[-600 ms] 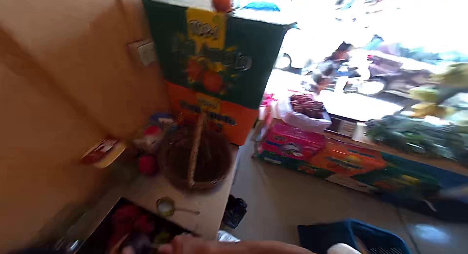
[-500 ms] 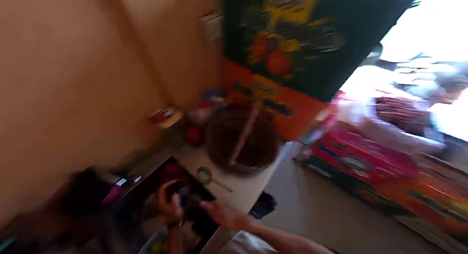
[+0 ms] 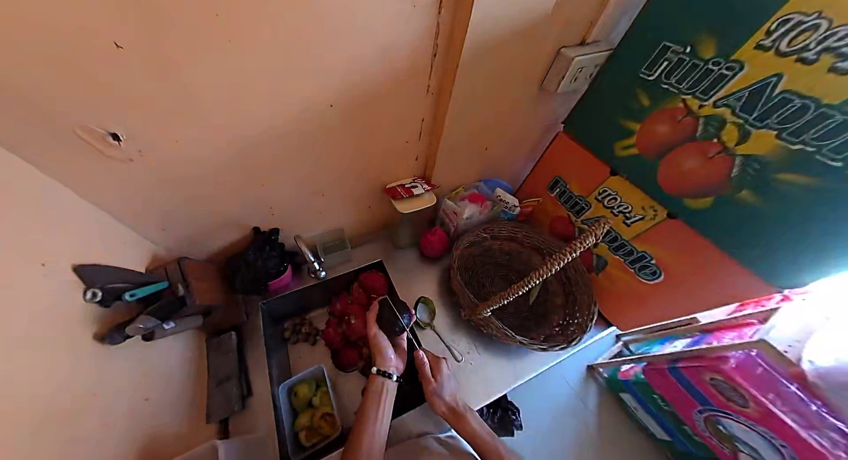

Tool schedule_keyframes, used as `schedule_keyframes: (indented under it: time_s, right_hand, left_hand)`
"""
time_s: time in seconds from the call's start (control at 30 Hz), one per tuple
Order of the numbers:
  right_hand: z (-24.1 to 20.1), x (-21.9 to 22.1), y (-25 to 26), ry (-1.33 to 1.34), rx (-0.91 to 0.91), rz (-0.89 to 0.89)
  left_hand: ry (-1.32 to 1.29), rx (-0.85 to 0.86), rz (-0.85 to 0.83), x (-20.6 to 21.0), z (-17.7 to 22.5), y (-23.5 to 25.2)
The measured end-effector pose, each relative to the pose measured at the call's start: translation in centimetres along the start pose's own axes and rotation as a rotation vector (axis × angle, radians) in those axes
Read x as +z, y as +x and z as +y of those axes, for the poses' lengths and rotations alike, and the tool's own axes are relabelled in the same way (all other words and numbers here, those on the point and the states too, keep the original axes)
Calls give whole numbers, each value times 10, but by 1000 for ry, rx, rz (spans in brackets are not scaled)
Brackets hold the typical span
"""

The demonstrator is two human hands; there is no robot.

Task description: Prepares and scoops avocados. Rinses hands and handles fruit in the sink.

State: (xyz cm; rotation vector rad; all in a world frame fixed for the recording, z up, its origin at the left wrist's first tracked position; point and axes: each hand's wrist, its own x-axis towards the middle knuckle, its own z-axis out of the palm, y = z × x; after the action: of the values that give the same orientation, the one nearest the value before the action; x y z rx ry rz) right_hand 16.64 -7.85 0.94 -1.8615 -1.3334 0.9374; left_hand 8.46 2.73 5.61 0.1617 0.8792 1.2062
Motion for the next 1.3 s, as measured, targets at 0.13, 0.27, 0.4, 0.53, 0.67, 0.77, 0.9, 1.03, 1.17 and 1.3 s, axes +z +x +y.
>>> schedule_keyframes:
  time_s: [0.13,0.27,0.4,0.53,0.67,0.77,0.9,1.03,1.17,1.3]
  right_hand:
    - [-4,-12,-7,-5,35,-38]
    - [-6,-24,-15,52,102,-137]
    - [-4,-31,-30,127,158,-192]
    - [9,-21,-25,-37,100,-24]
    - [15,-15,-20,-92,50,27]
    - [10,-17,-24,-44,51,-7]
    - [3,-30,-30,-19,160,-158]
    - [10,-46,-24,55,342,-359]
    - [58,-66,-15,199,555,-488]
    - [105,-87,0,284,679,-589]
  left_hand:
    - [120,109,-145,-14,-13,7]
    - [162,214,-276,-24,-18,15]
    - [289,395,-541,-41,-13,34]
    - [176,-28,-213,-8,-2,4]
    - [381,123,-102,-20,-20,8]
    - [542,437,-213,-32,-26,6]
    - [676,635,-307,-40,-21,11]
    - [803,476,-342,-59,-28,14]
    - [986,99,-281,-76,-60,20]
    - [974,-65,-227,-76,-84,23]
